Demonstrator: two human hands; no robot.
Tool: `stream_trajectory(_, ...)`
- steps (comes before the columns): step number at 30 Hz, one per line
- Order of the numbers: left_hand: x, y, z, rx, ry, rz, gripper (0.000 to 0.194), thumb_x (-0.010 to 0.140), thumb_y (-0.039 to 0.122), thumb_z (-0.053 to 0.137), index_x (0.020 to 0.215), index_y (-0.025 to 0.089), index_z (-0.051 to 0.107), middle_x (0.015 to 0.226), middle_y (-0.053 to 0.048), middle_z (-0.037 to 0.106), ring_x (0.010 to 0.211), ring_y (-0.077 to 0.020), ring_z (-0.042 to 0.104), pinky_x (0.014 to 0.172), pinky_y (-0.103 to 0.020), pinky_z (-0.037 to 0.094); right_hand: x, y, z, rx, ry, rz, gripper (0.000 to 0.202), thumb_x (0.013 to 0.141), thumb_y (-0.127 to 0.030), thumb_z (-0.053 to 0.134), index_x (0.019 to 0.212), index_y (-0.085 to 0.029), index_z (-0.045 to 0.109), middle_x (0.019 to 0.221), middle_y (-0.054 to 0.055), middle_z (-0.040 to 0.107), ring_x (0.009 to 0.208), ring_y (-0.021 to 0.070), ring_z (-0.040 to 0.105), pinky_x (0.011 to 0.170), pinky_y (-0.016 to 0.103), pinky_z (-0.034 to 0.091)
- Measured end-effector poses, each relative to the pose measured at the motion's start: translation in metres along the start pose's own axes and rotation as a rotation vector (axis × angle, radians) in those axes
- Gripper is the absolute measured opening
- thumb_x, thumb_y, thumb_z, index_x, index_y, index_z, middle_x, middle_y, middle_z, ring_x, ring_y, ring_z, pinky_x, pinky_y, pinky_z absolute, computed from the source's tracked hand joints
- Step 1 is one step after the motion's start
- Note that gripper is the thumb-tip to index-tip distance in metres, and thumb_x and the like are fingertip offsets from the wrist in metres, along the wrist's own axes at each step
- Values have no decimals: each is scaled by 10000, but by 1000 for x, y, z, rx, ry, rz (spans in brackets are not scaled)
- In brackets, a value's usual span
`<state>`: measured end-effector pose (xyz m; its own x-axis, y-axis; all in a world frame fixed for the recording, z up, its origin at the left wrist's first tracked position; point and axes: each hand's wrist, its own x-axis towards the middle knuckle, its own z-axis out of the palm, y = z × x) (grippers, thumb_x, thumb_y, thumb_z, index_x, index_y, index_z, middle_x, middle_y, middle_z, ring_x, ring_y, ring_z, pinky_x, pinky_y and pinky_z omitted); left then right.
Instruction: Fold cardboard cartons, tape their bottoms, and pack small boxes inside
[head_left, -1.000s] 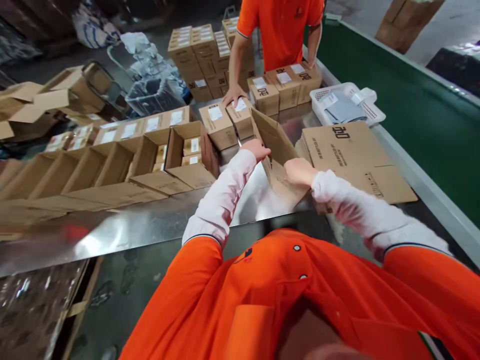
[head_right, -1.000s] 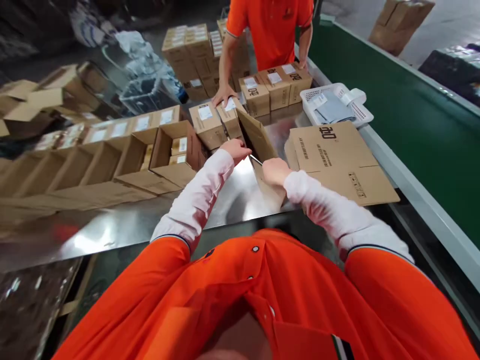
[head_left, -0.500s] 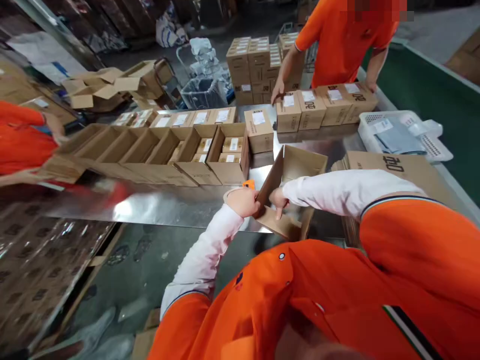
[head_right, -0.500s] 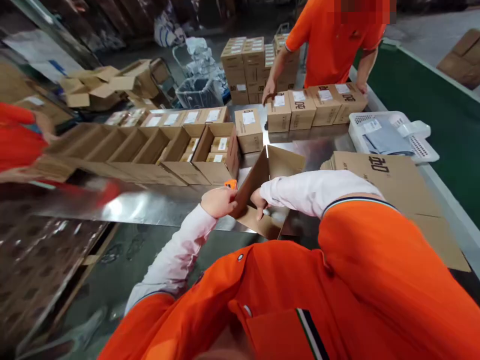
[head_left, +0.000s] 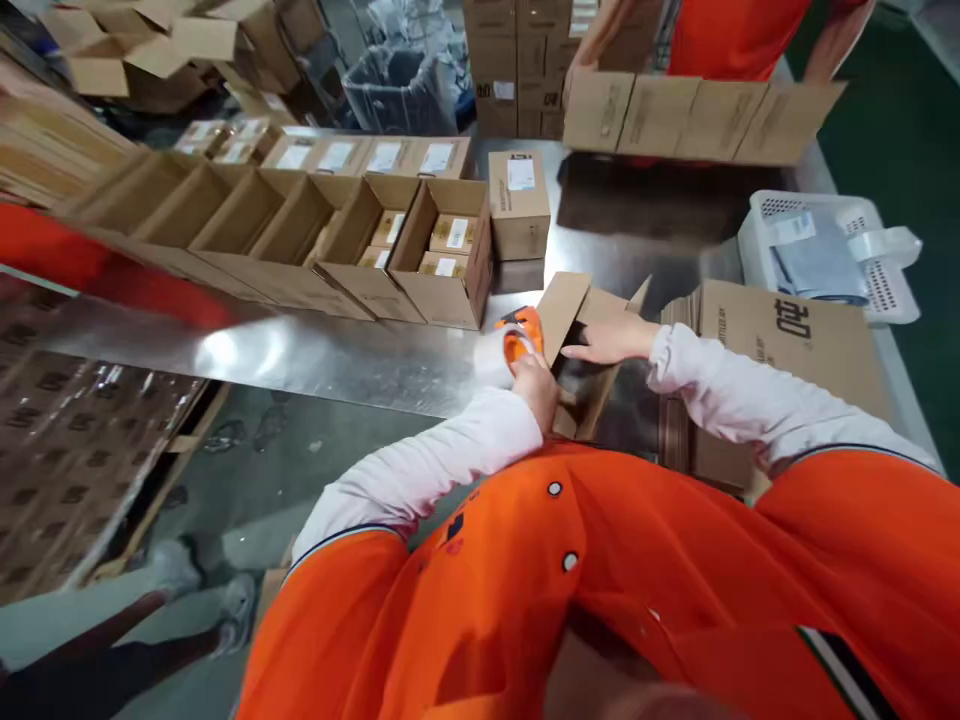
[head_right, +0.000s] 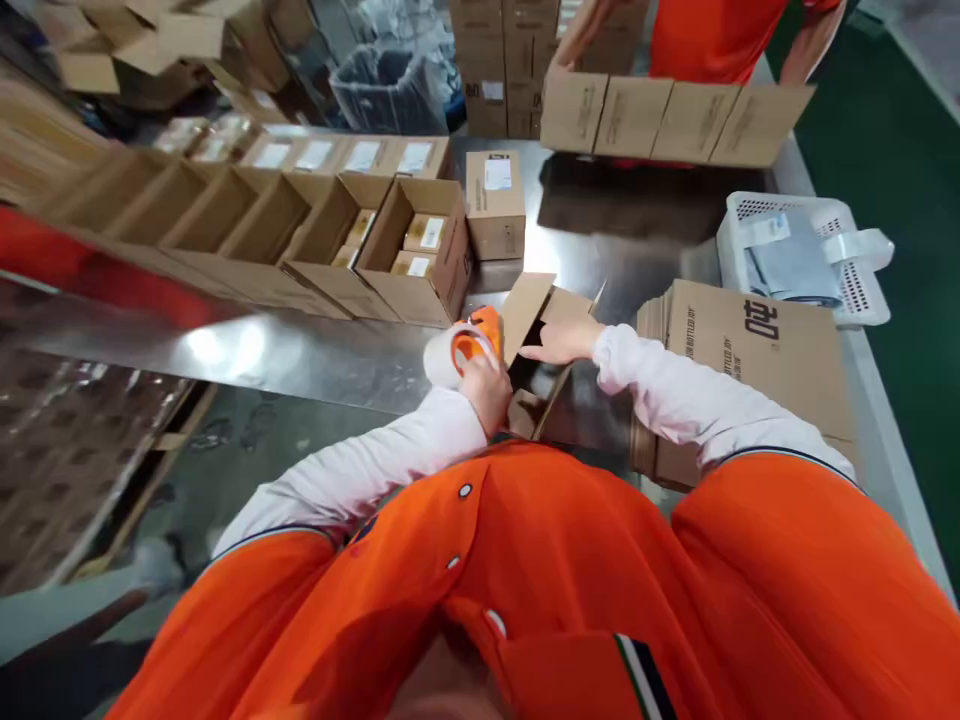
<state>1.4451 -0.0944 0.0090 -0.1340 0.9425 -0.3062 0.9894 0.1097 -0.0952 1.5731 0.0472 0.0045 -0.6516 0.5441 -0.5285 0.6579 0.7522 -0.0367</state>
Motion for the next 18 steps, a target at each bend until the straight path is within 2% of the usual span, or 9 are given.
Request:
stream_trajectory(2, -1, 12, 7, 16, -31, 32, 557, 1030, 51, 305, 1477, -25, 629, 1479, -315, 599, 1188, -346, 672, 936, -435, 540, -18, 7, 7, 6, 50, -247, 646, 1103, -594, 396, 1118, -94, 805, 1166, 226, 752, 1176, 321, 710, 1143, 524, 456)
stream_trajectory(3, 0, 9, 7, 12, -47, 44, 530, 1051, 112, 344, 1475, 7, 646, 1517, -308, 572, 1204, -364, 661, 938, -451, 539, -26, 10, 13, 12, 124, -411, 612, 1097, -592, 420, 1173, -112, 793, 1228, 213, 740, 1252, 314, 677, 1205, 543, 392)
stream_trajectory(5, 5, -11, 3, -11, -68, 21, 494, 1082, 280, 414, 1428, 86, 707, 1531, -294, 551, 1241, -417, 637, 937, -492, 537, -30, 8, 32, 23, 333, -657, 649, 1043, -651, 517, 1340, -114, 730, 1399, 227, 666, 1428, 347, 552, 1257, 586, 298)
stream_trajectory(6, 8, -25, 1, -24, -72, 6, 499, 1088, 350, 419, 1400, 118, 733, 1503, -288, 562, 1254, -435, 627, 937, -502, 536, -27, 2, 43, 22, 432, -691, 750, 1001, -695, 563, 1434, -93, 672, 1494, 255, 595, 1504, 385, 464, 1254, 610, 284)
stream_trajectory(8, 13, -52, -3, -24, -93, -13, 485, 1084, 368, 427, 1370, 158, 757, 1440, -271, 582, 1262, -432, 626, 956, -498, 532, -12, -19, 64, 24, 564, -645, 983, 931, -771, 612, 1575, -32, 533, 1620, 307, 446, 1579, 460, 323, 1238, 656, 276)
stream_trajectory(11, 18, -75, -1, 12, -131, 11, 428, 1031, 325, 532, 1360, 181, 765, 1401, -236, 591, 1246, -390, 645, 994, -453, 528, 14, -57, 87, 32, 617, -548, 1188, 877, -853, 598, 1650, 27, 401, 1684, 328, 328, 1607, 514, 221, 1254, 742, 176)
stream_trajectory(14, 18, -82, 7, 18, -123, 40, 445, 1020, 374, 570, 1401, 226, 746, 1351, -190, 620, 1187, -349, 672, 998, -416, 535, 24, -80, 101, 27, 621, -554, 1057, 973, -776, 516, 1647, 32, 413, 1707, 306, 294, 1627, 461, 232, 1307, 699, 138)
stream_trajectory(16, 17, -84, 10, 32, -99, 62, 489, 1024, 386, 575, 1488, 272, 684, 1335, -170, 632, 1182, -340, 676, 1004, -409, 534, 23, -86, 107, 23, 602, -558, 898, 1059, -647, 436, 1632, 45, 434, 1711, 296, 292, 1639, 413, 244, 1334, 630, 163)
stream_trajectory(18, 17, -87, 9, 53, -87, 90, 589, 985, 417, 656, 1561, 302, 610, 1336, -170, 637, 1204, -346, 674, 1017, -410, 532, 21, -87, 111, 34, 578, -533, 898, 1067, -633, 418, 1620, 75, 434, 1702, 307, 303, 1643, 415, 232, 1339, 614, 167)
